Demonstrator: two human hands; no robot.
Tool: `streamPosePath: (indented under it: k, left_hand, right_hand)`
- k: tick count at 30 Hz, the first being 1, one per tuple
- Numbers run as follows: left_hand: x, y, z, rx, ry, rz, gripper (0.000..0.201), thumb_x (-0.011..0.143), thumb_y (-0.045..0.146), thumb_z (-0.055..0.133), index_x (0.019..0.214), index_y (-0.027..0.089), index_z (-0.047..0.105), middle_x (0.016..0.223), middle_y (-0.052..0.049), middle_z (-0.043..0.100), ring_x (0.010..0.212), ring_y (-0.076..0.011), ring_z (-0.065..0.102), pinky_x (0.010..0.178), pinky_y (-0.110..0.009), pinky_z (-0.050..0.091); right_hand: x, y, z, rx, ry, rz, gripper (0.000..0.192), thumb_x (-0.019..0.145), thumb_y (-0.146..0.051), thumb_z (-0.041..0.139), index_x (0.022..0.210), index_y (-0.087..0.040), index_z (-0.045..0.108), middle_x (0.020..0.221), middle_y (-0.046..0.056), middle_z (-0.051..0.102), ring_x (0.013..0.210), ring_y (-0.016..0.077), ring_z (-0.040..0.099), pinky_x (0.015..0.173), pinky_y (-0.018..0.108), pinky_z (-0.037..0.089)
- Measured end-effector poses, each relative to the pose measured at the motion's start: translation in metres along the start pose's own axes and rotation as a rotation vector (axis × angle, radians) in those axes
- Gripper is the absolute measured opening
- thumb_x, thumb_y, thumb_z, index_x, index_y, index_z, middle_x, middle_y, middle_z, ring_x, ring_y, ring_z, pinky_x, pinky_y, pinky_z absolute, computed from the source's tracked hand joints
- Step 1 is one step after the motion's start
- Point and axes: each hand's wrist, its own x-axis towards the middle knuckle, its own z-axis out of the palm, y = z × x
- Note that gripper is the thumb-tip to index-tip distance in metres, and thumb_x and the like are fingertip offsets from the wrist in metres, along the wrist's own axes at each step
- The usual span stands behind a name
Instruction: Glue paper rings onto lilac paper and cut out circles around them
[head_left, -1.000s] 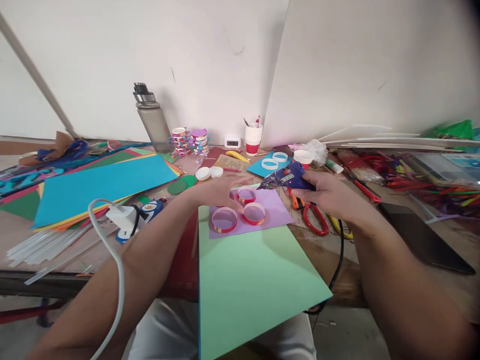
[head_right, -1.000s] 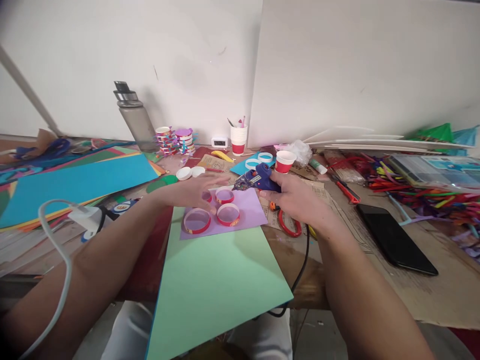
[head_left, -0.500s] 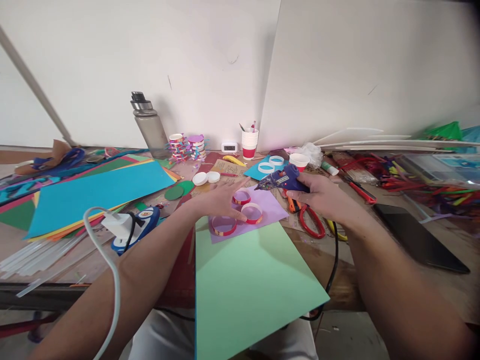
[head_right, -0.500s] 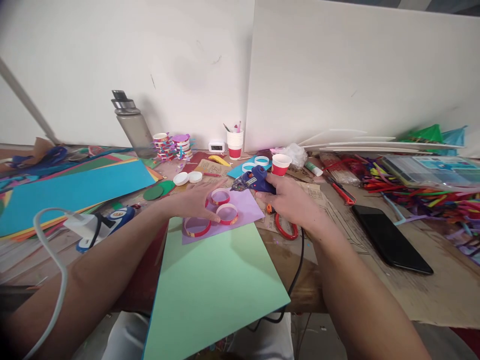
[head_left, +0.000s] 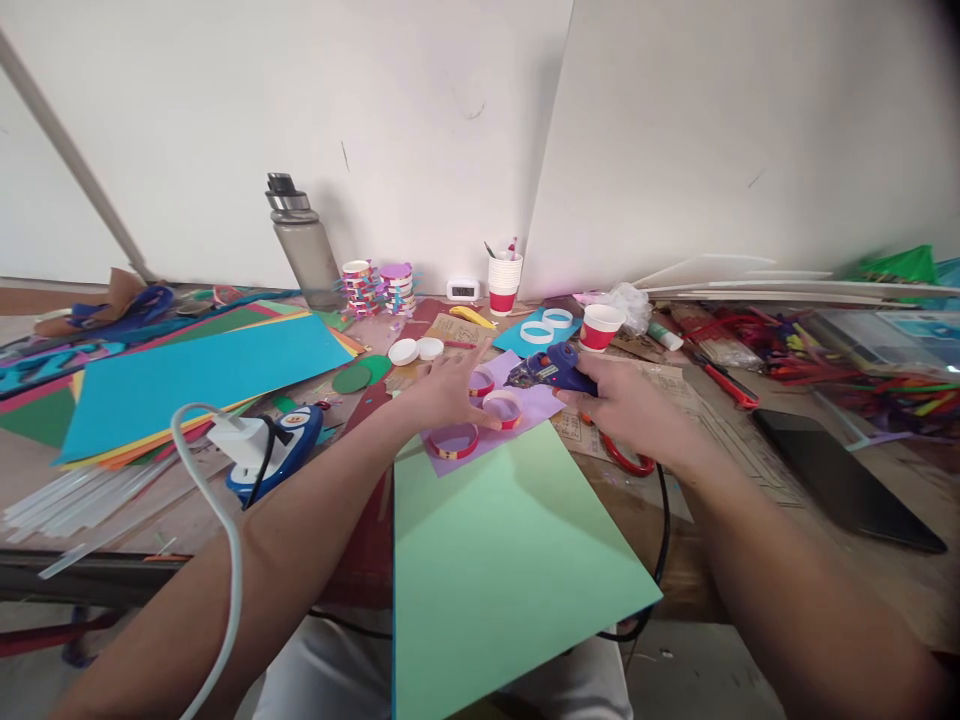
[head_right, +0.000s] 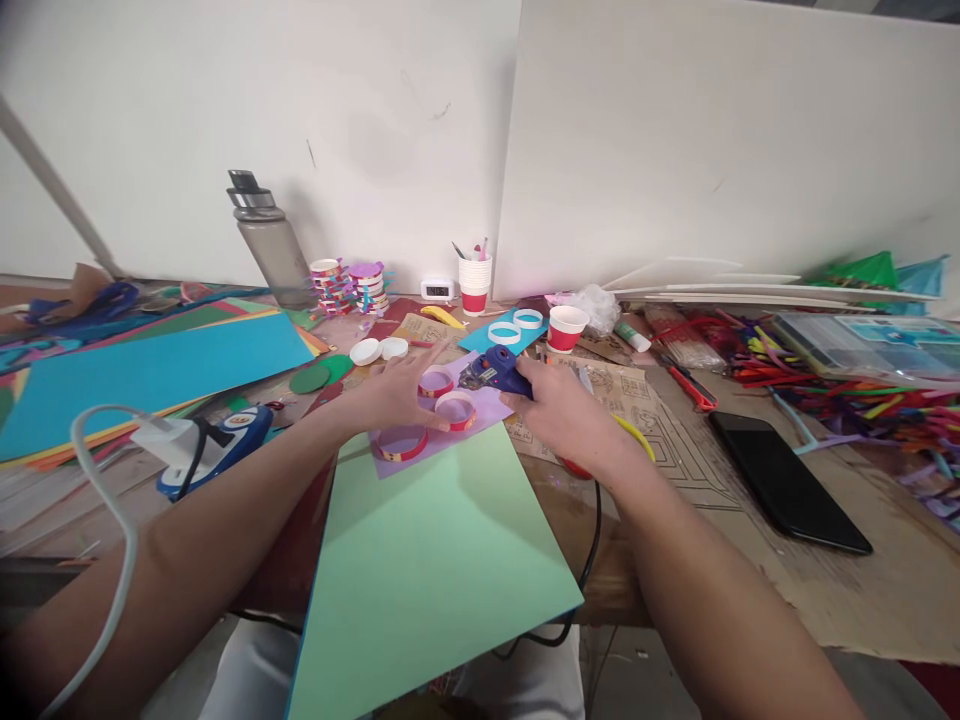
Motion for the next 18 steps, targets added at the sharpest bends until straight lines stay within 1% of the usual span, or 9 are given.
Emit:
streamPosePath:
  k: [2,4,7,11,15,18]
  left_hand:
    - [-0.001,0.002,0.001,0.003,0.006,-0.015,0.125,0.061,0.074,0.068,0.158,0.031,0.001,0.161,-0.012,0.027,0.145,-0.0424,0.025,0.110,-0.056,0.030]
    - [-0.001,0.003,0.002,0.009,0.000,-0.035,0.125,0.062,0.073,0.068,0.158,0.030,0.002,0.161,-0.012,0.026,0.145,-0.0427,0.024,0.111,-0.055,0.030]
    - [0.001,0.001,0.003,0.002,-0.009,-0.027,0.125,0.061,0.075,0.067,0.158,0.030,0.003,0.162,-0.012,0.025,0.146,-0.0439,0.021,0.111,-0.058,0.028]
    - [0.003,-0.001,0.004,-0.025,-0.025,-0.015,0.128,0.058,0.075,0.069,0.158,0.029,0.004,0.161,-0.015,0.028,0.146,-0.0461,0.019,0.111,-0.062,0.025]
    - [0.003,-0.001,0.004,-0.039,-0.011,-0.019,0.126,0.058,0.075,0.070,0.158,0.029,0.008,0.160,-0.016,0.029,0.145,-0.0469,0.022,0.110,-0.060,0.027]
    - [0.002,-0.001,0.005,-0.040,-0.023,-0.023,0.127,0.058,0.075,0.070,0.158,0.029,0.006,0.160,-0.016,0.028,0.146,-0.0450,0.020,0.111,-0.059,0.027]
  right_hand:
    - [0.001,-0.002,0.004,-0.030,-0.022,-0.004,0.012,0.090,-0.029,0.053,0.092,-0.019,0.059,0.089,0.008,0.067,0.079,0.0208,0.058,0.065,0.027,0.037]
    - [0.001,-0.003,0.007,-0.035,-0.044,-0.017,0.012,0.091,-0.030,0.053,0.091,-0.019,0.059,0.087,0.008,0.066,0.077,0.0203,0.057,0.064,0.027,0.037]
    - [0.001,-0.006,0.010,-0.042,-0.087,-0.034,0.013,0.091,-0.029,0.052,0.093,-0.018,0.060,0.086,0.008,0.068,0.074,0.0198,0.057,0.063,0.027,0.036]
    - [0.001,-0.011,0.015,-0.041,-0.113,-0.053,0.016,0.091,-0.025,0.053,0.101,-0.016,0.062,0.095,0.011,0.070,0.081,0.0213,0.060,0.066,0.027,0.037]
    - [0.000,-0.014,0.020,0.018,-0.118,-0.088,0.019,0.090,-0.018,0.053,0.107,-0.015,0.061,0.104,0.011,0.070,0.088,0.0210,0.062,0.073,0.027,0.039]
    - [-0.003,-0.016,0.021,-0.024,-0.120,-0.093,0.019,0.090,-0.018,0.051,0.107,-0.015,0.061,0.105,0.011,0.069,0.090,0.0223,0.061,0.073,0.028,0.039]
